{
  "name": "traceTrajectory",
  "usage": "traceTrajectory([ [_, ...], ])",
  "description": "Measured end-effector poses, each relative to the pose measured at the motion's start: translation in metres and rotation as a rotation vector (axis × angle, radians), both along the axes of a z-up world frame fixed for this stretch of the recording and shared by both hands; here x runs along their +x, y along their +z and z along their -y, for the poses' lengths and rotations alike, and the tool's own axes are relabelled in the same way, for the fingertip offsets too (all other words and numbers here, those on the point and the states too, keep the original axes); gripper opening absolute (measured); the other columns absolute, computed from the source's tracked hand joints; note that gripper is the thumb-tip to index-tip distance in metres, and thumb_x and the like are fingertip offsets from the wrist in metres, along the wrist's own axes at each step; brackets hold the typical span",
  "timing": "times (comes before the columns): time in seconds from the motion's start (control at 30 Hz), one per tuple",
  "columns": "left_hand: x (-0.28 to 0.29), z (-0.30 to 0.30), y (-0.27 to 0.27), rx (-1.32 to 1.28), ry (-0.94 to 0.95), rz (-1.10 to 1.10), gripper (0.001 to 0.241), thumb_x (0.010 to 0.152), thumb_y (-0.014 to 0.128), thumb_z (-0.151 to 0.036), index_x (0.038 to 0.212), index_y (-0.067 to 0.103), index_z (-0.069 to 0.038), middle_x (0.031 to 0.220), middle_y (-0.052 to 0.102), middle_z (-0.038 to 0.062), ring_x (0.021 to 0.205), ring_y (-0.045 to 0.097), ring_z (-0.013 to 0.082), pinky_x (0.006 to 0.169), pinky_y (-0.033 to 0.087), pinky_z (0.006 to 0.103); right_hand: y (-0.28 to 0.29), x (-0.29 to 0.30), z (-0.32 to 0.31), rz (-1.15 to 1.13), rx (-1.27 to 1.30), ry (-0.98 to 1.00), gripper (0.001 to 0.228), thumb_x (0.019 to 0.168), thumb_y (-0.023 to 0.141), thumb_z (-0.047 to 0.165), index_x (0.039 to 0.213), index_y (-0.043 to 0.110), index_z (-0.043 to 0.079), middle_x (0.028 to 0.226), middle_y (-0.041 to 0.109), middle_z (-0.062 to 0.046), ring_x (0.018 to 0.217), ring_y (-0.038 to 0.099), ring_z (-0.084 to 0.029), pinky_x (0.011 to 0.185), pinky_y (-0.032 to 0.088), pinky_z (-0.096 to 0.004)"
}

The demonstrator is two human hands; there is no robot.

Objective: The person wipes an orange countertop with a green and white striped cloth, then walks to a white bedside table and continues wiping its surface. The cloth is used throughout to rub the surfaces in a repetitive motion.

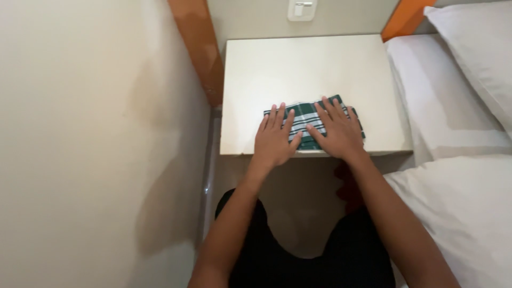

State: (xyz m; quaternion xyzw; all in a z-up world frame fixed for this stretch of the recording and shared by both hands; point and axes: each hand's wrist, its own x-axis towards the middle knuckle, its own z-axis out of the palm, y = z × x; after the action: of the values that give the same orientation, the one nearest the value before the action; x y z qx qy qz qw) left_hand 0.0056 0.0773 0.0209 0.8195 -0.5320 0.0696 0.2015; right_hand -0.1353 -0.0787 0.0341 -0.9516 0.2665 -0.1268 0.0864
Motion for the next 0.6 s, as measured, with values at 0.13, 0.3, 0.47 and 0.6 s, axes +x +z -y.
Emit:
traceTrajectory([
  [0.13,-0.014,0.028,-0.008,-0.060,-0.071,0.061,0.067,0.102,0.046,-0.055,0.156,0.048,-0.015,0.169,0.032,0.014,0.158,0.026,0.0315,0.127,0.023,0.0461,-0.007,-0.029,0.017,0.011,-0.019,-0.085,0.076,0.098,0.042,0.065,0.158,0.040,0.017,0.169,0.028,-0.007,0.156,0.021,-0.028,0.125,0.011,-0.053],
  [0.3,-0.028,0.055,0.009,-0.076,-0.196,0.012,0.058,0.097,0.050,-0.052,0.150,0.055,-0.028,0.163,0.034,0.014,0.152,0.029,0.0335,0.121,0.025,0.0487,0.001,-0.052,0.031,0.009,-0.049,-0.175,0.075,0.098,0.044,0.062,0.156,0.041,0.013,0.167,0.029,-0.008,0.154,0.022,-0.029,0.123,0.004,-0.061],
  [0.47,-0.044,0.071,-0.010,-0.158,-0.179,0.095,0.055,0.097,0.052,-0.043,0.148,0.056,-0.022,0.166,0.035,0.014,0.156,0.031,0.0323,0.126,0.026,0.0477,-0.024,-0.068,0.048,0.025,-0.258,-0.218,0.063,0.104,0.045,0.043,0.154,0.045,0.005,0.168,0.032,-0.013,0.157,0.022,-0.037,0.123,0.004,-0.063],
  [0.6,-0.058,0.086,-0.021,-0.124,-0.219,0.216,0.065,0.094,0.054,-0.038,0.150,0.051,-0.006,0.168,0.034,0.017,0.156,0.030,0.0352,0.127,0.025,0.0480,-0.056,-0.066,0.070,0.082,-0.122,-0.169,0.057,0.109,0.040,0.030,0.159,0.045,0.003,0.175,0.032,-0.017,0.160,0.027,-0.033,0.133,0.012,-0.056],
])
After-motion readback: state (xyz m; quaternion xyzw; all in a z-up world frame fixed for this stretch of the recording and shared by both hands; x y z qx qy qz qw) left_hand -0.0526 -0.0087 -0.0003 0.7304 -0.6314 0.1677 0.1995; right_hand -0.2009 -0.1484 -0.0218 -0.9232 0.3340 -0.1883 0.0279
